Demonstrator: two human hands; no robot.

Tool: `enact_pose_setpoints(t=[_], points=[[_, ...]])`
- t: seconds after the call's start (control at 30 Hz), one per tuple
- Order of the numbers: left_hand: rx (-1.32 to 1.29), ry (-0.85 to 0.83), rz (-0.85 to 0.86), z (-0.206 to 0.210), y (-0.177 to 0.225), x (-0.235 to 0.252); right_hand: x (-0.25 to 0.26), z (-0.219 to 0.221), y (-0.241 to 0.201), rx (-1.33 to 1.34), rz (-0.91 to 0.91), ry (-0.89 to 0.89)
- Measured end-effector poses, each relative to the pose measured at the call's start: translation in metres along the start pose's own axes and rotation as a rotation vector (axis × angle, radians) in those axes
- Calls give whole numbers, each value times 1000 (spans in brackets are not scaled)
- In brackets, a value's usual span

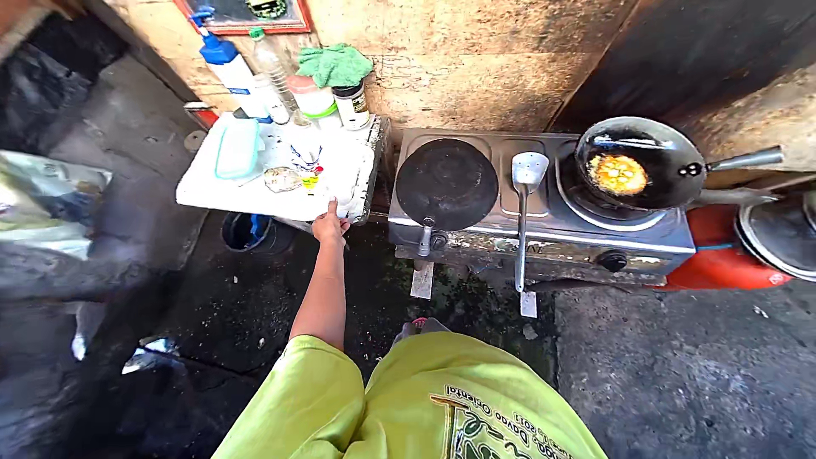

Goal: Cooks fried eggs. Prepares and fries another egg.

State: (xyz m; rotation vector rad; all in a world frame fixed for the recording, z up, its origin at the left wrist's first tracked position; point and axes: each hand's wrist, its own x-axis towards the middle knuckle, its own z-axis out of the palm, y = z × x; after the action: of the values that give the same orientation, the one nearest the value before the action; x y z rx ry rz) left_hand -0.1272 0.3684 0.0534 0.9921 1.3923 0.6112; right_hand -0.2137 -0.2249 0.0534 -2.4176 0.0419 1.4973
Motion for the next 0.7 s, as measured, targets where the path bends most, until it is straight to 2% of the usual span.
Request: enact_pose_setpoints(t=[0.03, 0.13, 0.23, 0.3, 0.37, 0.43, 0.57, 0.63, 0.7], points=[[39, -21, 6, 2, 1, 6, 19, 16, 13, 81, 52, 10], [120, -102, 45, 4, -2, 20, 64, 69, 66, 216, -1, 166], [119, -171, 116, 2, 1, 14, 55, 59, 46, 204, 54, 176], [91, -275, 197, -8, 3, -6, 36, 38, 18, 195, 4, 246], [84, -427, 320, -17, 0, -34, 24, 19, -4, 251, -119, 381], [123, -647, 460, -21, -12, -68, 12, 1, -28, 384, -281, 535], [278, -1060, 652, -13, -56, -147, -13, -33, -76, 680, -670, 727], [304, -1226, 739, -2, -81, -179, -25, -44, -85, 702, -834, 780], [290, -1370, 744, 11, -98, -208, -36, -49, -79, 707, -956, 827]])
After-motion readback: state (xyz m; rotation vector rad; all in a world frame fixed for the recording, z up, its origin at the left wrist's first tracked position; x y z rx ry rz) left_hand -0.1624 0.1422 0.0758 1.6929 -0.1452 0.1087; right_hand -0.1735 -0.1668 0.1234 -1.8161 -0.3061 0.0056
